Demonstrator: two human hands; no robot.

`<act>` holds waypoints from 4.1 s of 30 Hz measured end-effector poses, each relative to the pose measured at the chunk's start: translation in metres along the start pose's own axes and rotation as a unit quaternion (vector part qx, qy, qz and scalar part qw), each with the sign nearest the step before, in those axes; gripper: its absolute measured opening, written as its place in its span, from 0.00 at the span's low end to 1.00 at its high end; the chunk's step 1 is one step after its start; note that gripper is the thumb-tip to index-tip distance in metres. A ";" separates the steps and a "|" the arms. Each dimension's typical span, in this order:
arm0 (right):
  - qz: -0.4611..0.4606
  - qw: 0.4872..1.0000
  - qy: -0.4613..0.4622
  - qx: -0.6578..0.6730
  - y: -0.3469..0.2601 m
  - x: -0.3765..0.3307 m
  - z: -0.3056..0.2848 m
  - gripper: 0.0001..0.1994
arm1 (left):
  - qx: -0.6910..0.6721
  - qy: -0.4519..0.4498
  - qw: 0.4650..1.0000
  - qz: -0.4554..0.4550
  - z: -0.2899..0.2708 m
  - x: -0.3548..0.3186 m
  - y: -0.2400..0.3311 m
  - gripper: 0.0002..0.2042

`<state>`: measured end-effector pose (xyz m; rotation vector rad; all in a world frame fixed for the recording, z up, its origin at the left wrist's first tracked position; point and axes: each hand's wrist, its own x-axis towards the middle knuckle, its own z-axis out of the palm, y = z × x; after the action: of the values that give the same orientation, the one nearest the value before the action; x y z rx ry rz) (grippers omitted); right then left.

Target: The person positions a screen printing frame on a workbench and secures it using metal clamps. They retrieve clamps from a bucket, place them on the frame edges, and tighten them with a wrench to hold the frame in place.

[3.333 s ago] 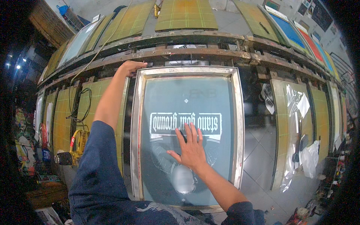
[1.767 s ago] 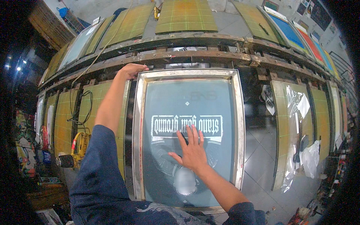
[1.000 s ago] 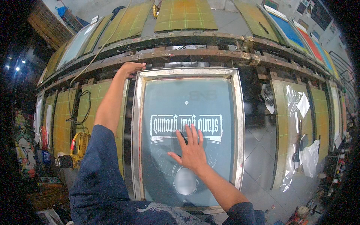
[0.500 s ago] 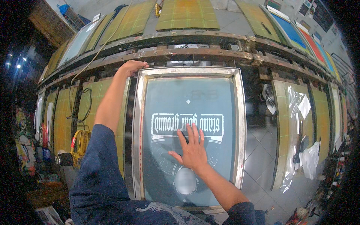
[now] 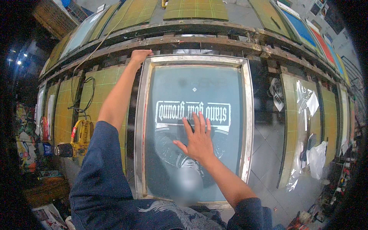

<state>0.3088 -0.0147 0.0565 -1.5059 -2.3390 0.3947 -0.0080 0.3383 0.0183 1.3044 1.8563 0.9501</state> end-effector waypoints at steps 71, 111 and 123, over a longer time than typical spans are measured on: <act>0.312 0.886 0.160 0.305 0.151 -0.152 -0.041 0.28 | -0.121 0.039 0.975 -0.184 -0.071 -0.495 -0.073 0.27; 0.392 0.871 -0.064 0.289 0.350 0.238 -0.123 0.20 | -0.171 0.072 0.950 -0.250 -0.034 -0.293 -0.045 0.25; 0.383 0.891 -0.077 0.231 0.341 0.243 -0.114 0.22 | -0.213 0.049 0.942 -0.256 -0.039 -0.292 -0.045 0.25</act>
<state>0.5427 0.3506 0.0528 -2.1117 -1.4620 1.1966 0.0188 0.0422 0.0324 0.4865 1.7976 1.0580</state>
